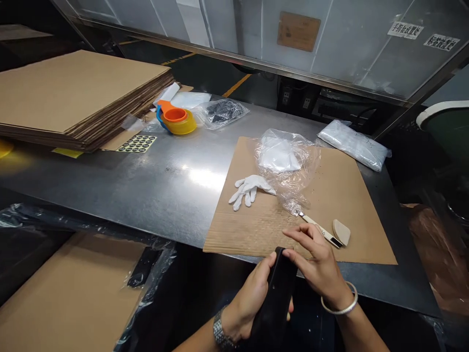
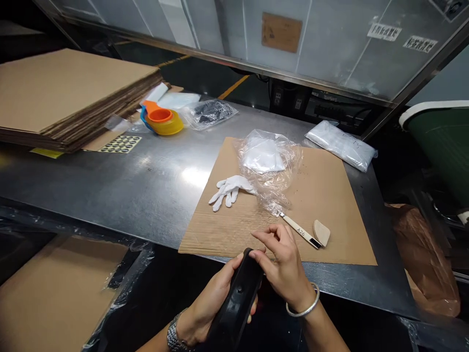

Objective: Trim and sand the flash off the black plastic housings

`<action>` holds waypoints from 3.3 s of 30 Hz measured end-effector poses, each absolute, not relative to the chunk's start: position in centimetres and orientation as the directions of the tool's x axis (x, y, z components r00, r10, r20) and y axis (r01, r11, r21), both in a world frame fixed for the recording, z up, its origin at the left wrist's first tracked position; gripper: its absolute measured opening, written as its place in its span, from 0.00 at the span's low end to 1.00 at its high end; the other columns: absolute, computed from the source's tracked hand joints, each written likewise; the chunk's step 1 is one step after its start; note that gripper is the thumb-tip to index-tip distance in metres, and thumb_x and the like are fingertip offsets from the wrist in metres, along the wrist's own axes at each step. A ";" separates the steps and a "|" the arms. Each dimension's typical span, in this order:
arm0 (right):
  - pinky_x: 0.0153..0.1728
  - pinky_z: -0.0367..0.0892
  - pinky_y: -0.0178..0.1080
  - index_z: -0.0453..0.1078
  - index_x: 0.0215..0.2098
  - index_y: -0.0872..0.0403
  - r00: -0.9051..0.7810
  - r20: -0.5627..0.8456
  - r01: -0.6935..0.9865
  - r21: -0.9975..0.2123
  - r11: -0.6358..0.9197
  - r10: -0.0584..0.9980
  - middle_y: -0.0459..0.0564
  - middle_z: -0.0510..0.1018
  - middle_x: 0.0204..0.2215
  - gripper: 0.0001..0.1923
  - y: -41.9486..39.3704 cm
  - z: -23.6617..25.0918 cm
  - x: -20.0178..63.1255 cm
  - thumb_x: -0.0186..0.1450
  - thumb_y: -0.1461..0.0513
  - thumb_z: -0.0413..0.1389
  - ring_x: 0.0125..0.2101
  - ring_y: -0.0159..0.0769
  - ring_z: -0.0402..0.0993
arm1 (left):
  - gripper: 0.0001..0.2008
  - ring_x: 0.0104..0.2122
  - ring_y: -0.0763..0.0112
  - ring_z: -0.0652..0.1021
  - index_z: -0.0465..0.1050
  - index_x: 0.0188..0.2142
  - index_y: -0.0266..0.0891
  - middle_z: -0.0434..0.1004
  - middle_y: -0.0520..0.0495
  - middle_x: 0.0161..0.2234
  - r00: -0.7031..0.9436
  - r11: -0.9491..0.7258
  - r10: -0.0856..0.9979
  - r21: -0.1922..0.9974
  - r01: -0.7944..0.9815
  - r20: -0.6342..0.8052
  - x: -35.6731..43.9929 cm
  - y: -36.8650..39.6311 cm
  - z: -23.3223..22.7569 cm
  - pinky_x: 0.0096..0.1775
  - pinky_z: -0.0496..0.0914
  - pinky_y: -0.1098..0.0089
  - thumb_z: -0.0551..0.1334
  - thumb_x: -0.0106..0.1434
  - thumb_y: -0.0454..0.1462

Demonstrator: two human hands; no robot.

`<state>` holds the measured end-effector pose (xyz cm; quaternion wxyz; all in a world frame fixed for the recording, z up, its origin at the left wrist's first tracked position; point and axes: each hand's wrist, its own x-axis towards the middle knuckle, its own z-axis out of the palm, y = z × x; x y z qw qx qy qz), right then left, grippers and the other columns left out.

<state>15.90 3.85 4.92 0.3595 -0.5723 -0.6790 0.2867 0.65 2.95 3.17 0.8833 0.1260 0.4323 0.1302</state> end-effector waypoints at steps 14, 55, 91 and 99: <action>0.21 0.63 0.31 0.66 0.43 0.55 0.015 -0.276 0.344 -0.901 -0.264 0.961 0.46 0.74 0.25 0.14 -0.3 2.0 12.9 0.65 0.56 0.48 0.20 0.29 0.69 | 0.23 0.39 0.65 0.77 0.68 0.51 0.37 0.78 0.43 0.37 0.256 0.639 0.766 0.659 -0.396 -0.590 1.4 2.4 2.6 0.38 0.70 0.71 0.53 0.61 0.48; 0.37 0.68 0.47 0.69 0.47 0.51 -0.120 0.533 0.850 -0.381 0.364 0.837 0.52 0.78 0.35 0.19 -0.9 0.5 9.6 0.58 0.71 0.55 0.38 0.44 0.71 | 0.29 0.15 0.71 0.73 0.71 0.28 0.31 0.74 0.43 0.17 0.405 0.805 0.489 0.222 -0.550 -0.773 1.1 9.8 1.5 0.20 0.68 0.74 0.44 0.63 0.52; 0.35 0.63 0.39 0.66 0.32 0.51 -0.135 0.142 0.139 -0.977 0.161 0.981 0.46 0.70 0.26 0.06 3.7 2.8 14.2 0.64 0.66 0.49 0.33 0.34 0.64 | 0.30 0.16 0.71 0.73 0.70 0.26 0.30 0.73 0.44 0.18 0.564 0.903 0.338 0.092 -0.419 -0.754 0.7 10.2 1.3 0.20 0.68 0.72 0.41 0.64 0.51; 0.31 0.63 0.36 0.64 0.26 0.53 0.184 0.080 0.448 -0.894 -0.011 0.980 0.45 0.68 0.21 0.15 5.1 1.5 17.0 0.69 0.60 0.43 0.26 0.31 0.66 | 0.24 0.30 0.64 0.78 0.69 0.36 0.34 0.77 0.42 0.30 0.311 0.739 0.672 0.583 -0.337 -0.672 1.2 9.6 0.4 0.31 0.70 0.69 0.52 0.60 0.53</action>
